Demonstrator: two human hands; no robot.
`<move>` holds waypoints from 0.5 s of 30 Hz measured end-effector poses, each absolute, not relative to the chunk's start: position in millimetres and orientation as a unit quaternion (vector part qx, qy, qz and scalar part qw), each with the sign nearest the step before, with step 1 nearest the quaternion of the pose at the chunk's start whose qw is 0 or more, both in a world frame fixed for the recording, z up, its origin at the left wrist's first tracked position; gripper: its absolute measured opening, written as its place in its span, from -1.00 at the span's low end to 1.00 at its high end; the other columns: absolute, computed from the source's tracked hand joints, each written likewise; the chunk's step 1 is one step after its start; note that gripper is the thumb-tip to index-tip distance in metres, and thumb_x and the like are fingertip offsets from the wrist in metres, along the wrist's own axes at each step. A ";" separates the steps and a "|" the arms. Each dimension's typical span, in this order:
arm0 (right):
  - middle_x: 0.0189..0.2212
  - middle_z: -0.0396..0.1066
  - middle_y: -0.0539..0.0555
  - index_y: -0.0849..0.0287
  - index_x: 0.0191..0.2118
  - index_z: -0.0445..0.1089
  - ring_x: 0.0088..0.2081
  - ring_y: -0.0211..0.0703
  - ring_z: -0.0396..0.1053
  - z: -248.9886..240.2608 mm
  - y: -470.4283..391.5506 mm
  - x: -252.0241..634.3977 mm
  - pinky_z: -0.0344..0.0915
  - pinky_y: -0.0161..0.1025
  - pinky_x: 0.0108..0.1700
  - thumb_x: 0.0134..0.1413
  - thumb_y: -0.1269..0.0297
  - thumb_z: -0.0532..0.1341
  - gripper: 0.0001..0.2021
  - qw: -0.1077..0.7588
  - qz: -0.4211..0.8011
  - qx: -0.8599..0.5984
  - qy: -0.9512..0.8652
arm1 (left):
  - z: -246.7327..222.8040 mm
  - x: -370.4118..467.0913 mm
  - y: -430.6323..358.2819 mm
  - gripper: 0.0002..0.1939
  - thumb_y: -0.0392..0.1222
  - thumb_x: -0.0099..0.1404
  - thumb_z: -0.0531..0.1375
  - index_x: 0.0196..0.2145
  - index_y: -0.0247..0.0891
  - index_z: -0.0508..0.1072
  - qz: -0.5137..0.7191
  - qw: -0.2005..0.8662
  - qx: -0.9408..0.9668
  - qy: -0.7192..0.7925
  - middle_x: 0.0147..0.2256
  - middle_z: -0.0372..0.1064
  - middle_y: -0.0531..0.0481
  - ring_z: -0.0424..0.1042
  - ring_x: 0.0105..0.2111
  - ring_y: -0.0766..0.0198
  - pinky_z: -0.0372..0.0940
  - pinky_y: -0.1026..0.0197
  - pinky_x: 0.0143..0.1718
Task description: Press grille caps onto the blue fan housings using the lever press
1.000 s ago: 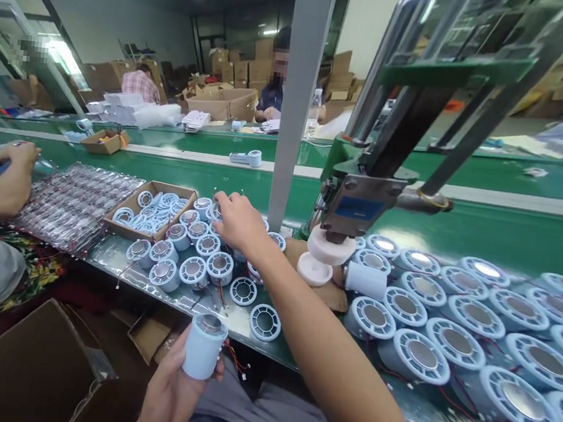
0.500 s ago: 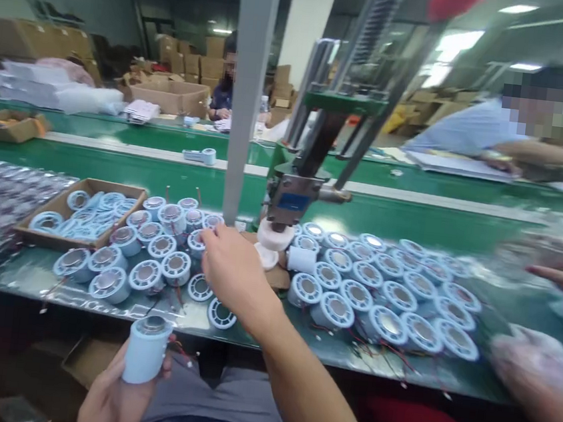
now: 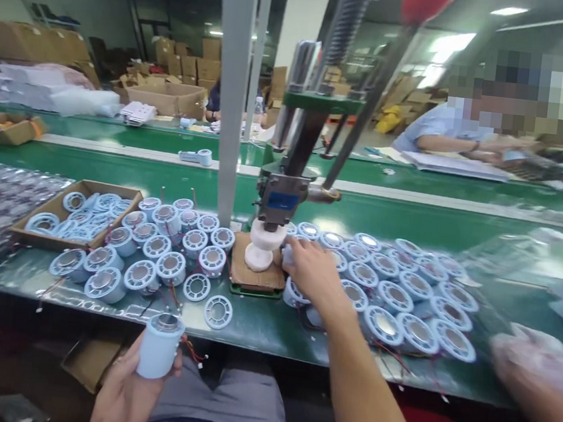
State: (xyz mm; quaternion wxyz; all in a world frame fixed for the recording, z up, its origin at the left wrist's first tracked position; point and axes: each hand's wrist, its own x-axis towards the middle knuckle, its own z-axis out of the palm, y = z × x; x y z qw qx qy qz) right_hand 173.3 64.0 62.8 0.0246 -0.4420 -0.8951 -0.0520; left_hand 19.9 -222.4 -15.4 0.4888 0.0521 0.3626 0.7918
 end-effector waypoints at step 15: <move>0.05 0.38 0.17 0.10 0.17 0.22 0.02 -0.06 0.41 52.4 -32.5 112.8 0.37 -0.11 0.03 0.32 0.08 0.06 -0.61 0.407 0.251 -0.280 -0.832 | -21.1 16.0 -224.6 -0.50 0.01 0.23 0.29 0.04 -0.33 0.48 0.799 0.490 0.064 0.343 -0.19 0.50 -0.27 0.45 -0.31 0.09 0.34 0.09 -0.25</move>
